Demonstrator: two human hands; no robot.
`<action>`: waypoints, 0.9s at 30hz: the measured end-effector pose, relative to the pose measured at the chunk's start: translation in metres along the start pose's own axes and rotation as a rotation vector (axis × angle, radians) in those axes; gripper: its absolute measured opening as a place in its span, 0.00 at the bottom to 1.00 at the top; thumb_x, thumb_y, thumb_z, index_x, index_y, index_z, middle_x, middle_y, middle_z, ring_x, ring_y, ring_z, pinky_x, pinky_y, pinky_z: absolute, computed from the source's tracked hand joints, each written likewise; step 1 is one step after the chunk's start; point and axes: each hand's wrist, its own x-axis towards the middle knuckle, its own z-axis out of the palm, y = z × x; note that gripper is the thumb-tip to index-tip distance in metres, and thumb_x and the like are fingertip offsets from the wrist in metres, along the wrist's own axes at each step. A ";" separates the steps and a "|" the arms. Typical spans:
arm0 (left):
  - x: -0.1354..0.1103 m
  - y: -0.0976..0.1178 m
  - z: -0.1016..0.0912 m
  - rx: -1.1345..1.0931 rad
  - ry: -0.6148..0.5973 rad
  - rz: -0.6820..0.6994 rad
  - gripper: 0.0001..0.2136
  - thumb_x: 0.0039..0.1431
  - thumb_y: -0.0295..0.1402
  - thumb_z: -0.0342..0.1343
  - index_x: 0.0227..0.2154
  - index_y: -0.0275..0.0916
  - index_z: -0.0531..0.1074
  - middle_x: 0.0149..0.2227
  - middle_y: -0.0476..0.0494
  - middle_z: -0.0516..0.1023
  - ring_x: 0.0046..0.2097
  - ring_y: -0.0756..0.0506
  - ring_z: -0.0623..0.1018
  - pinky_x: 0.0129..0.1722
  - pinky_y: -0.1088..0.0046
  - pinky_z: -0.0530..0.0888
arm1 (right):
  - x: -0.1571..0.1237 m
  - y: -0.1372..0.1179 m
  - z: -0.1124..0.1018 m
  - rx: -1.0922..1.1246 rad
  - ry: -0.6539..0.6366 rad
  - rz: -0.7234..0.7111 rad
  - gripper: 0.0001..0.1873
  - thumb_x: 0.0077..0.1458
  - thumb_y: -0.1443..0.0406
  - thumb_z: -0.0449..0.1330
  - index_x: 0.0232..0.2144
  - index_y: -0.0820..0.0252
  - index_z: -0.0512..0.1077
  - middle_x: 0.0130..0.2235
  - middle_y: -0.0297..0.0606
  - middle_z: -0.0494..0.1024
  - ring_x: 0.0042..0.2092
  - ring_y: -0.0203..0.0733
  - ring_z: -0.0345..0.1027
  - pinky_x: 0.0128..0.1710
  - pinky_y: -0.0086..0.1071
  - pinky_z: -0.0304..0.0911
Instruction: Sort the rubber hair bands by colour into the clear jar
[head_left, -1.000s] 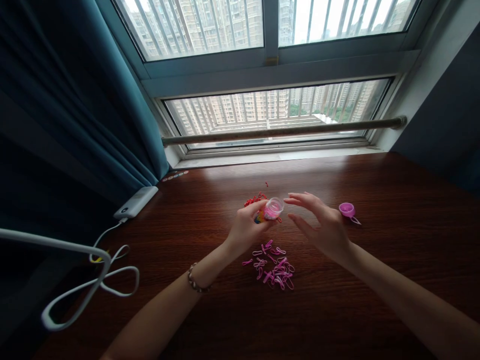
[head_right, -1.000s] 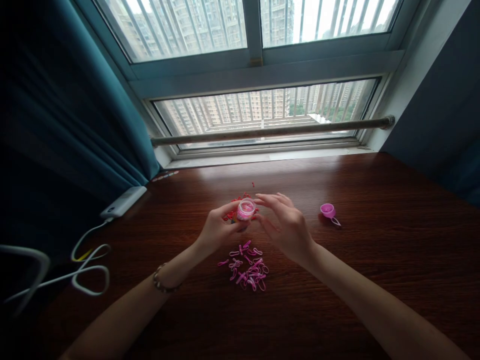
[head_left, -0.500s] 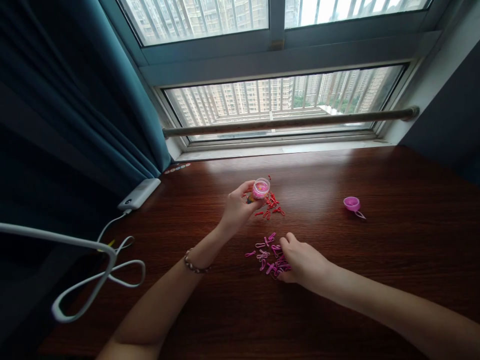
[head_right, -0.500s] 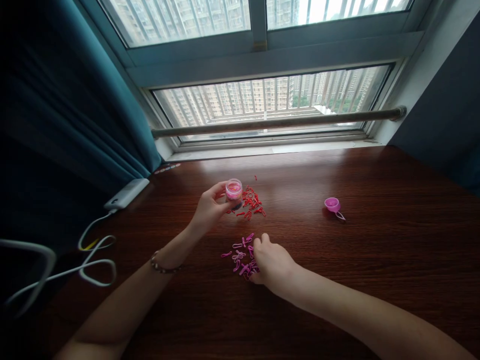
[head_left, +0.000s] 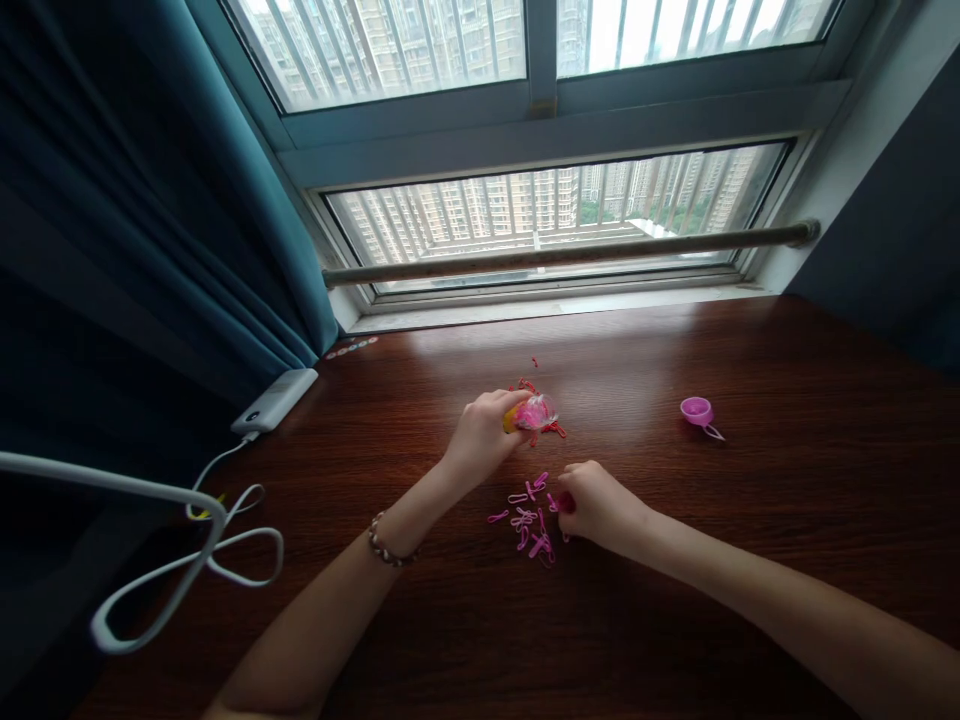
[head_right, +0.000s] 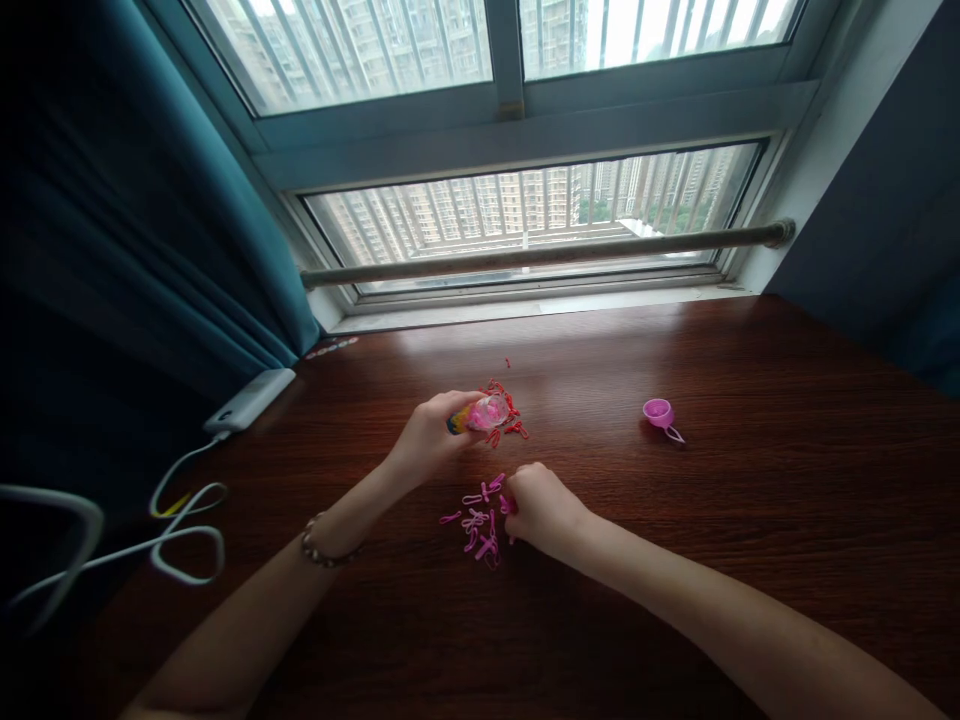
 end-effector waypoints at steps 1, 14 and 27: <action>0.000 0.000 0.000 0.022 -0.006 0.002 0.19 0.45 0.31 0.60 0.43 0.42 0.69 0.40 0.44 0.74 0.42 0.44 0.72 0.41 0.68 0.68 | 0.002 0.004 -0.005 0.065 0.050 0.016 0.04 0.39 0.72 0.56 0.18 0.63 0.71 0.22 0.35 0.73 0.24 0.34 0.64 0.25 0.26 0.57; -0.011 0.019 0.018 0.128 -0.057 0.110 0.20 0.44 0.35 0.61 0.43 0.43 0.69 0.41 0.45 0.74 0.42 0.42 0.72 0.41 0.65 0.66 | 0.006 0.015 -0.049 0.458 0.523 0.070 0.07 0.45 0.65 0.59 0.26 0.63 0.74 0.27 0.37 0.76 0.27 0.37 0.68 0.27 0.28 0.62; -0.017 0.025 0.024 0.204 -0.052 0.110 0.20 0.47 0.40 0.59 0.44 0.41 0.67 0.40 0.43 0.75 0.41 0.41 0.72 0.39 0.66 0.65 | -0.001 0.005 -0.059 0.127 0.441 -0.053 0.12 0.54 0.67 0.52 0.26 0.60 0.75 0.29 0.37 0.70 0.31 0.35 0.64 0.31 0.28 0.60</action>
